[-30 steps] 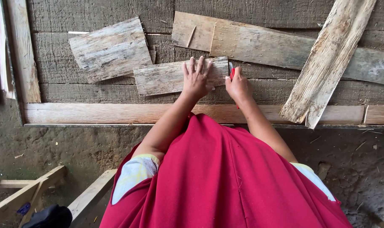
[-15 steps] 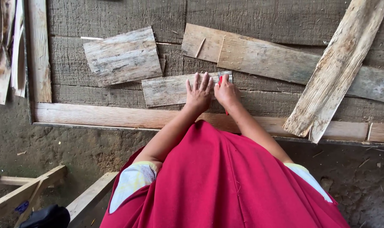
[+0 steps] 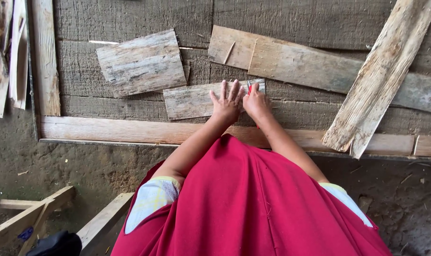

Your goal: Trimming the edges of wood veneer sheets using a utility knife on a wooden work surface.

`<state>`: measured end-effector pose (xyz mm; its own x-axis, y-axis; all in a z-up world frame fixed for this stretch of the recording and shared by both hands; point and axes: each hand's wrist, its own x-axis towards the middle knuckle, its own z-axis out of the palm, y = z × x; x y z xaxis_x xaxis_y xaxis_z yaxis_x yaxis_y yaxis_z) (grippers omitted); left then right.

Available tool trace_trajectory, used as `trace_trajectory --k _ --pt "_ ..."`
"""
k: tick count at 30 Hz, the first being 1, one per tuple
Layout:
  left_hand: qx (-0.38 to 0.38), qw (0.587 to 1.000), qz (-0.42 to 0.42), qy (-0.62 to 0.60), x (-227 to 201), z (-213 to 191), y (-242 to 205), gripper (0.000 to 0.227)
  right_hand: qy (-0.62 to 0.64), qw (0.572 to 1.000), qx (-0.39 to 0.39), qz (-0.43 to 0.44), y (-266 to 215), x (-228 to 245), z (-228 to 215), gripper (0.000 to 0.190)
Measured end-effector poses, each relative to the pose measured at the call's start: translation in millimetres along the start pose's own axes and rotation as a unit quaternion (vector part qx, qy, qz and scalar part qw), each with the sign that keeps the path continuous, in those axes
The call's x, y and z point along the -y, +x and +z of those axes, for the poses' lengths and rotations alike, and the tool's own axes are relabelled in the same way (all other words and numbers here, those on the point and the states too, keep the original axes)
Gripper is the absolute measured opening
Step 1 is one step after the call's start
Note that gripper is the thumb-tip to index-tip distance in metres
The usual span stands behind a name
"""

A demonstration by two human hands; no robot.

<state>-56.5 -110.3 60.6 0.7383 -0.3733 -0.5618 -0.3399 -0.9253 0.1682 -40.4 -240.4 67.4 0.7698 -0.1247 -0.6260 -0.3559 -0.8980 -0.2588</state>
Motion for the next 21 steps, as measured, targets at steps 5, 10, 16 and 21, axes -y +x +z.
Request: trace_trajectory --k 5,10,16,21 --pt "0.024 1.000 -0.001 0.005 -2.4 -18.4 -8.9 0.073 -0.033 0.999 0.012 -0.011 -14.4 13.6 -18.4 0.050" --pt "0.028 1.000 -0.001 0.013 -1.8 -11.2 0.4 0.073 -0.072 0.997 -0.011 -0.021 -1.6 5.6 -3.3 0.044" --pt "0.056 0.998 -0.020 0.014 -6.0 -17.6 -3.7 0.072 -0.079 0.997 -0.010 -0.024 -6.0 -0.4 5.2 0.041" --pt "0.070 0.997 -0.020 0.014 -6.3 -22.3 -4.4 0.072 -0.043 0.998 -0.015 -0.032 -25.0 0.8 -0.5 0.039"
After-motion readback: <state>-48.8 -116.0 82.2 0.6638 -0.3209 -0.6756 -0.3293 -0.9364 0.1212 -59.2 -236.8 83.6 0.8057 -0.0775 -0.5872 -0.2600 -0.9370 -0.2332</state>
